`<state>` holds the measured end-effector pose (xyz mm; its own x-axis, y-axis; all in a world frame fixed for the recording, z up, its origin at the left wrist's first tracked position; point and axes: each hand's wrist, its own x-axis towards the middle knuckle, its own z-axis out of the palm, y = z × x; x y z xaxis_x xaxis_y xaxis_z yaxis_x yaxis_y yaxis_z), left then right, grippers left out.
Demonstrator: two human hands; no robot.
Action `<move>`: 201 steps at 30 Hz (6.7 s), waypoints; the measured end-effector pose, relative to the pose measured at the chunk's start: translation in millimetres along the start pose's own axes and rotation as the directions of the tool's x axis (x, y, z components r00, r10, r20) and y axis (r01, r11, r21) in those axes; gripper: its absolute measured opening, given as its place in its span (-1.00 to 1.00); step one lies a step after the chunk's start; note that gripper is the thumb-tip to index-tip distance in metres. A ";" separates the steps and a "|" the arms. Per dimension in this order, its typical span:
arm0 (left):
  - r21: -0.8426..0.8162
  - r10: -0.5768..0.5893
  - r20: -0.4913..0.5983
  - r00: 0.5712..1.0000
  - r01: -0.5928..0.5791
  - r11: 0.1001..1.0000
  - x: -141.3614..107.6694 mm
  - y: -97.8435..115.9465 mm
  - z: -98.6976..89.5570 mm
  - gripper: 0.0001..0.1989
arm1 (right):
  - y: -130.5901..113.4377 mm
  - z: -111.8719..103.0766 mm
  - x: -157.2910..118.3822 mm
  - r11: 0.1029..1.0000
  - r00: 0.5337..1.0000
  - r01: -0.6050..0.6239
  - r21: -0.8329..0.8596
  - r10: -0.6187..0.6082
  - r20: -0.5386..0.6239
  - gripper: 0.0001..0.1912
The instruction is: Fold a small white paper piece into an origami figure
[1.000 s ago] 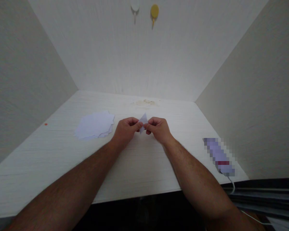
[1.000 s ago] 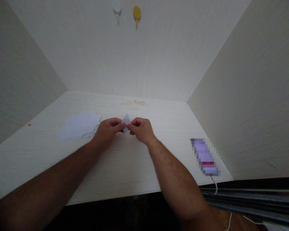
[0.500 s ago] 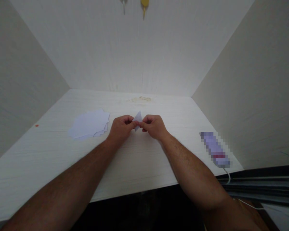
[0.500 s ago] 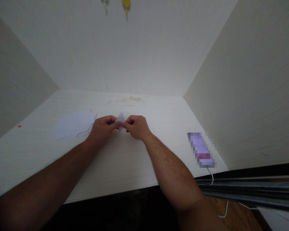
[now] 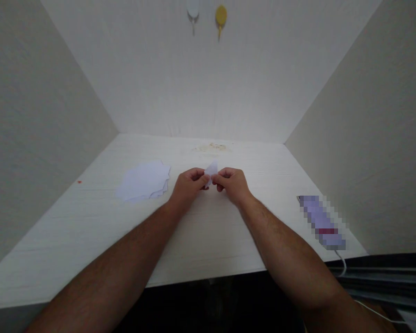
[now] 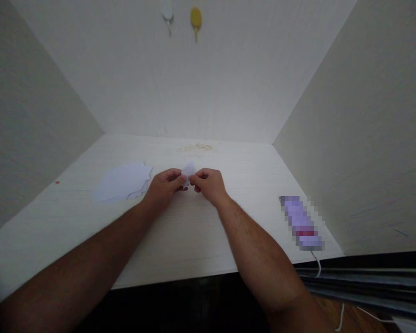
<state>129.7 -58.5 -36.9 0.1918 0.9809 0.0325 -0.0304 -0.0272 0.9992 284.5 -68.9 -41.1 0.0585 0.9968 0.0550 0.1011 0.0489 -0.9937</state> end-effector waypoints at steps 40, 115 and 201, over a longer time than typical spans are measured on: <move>0.258 -0.002 -0.200 0.980 0.054 0.965 7.9 -11.8 -1.8 -0.79 | 10.4 -2.2 12.0 0.539 0.974 0.182 -0.822 -0.212 0.076 -0.72; -0.344 -0.147 0.121 0.982 0.181 0.922 1.7 -3.8 -1.0 -0.77 | 2.8 -1.6 -2.0 0.866 0.917 0.306 -0.396 -0.380 -0.123 -0.84; -0.267 -0.043 -0.048 0.998 0.029 0.963 6.5 -13.4 0.0 -0.76 | 11.9 0.3 3.4 0.904 0.943 0.326 -0.277 -0.332 0.027 -0.91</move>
<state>131.3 -51.8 -50.1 0.1459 0.9892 -0.0118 -0.2854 0.0535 0.9569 285.6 -64.9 -52.7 -0.0051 0.9252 0.3793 0.3859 0.3518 -0.8529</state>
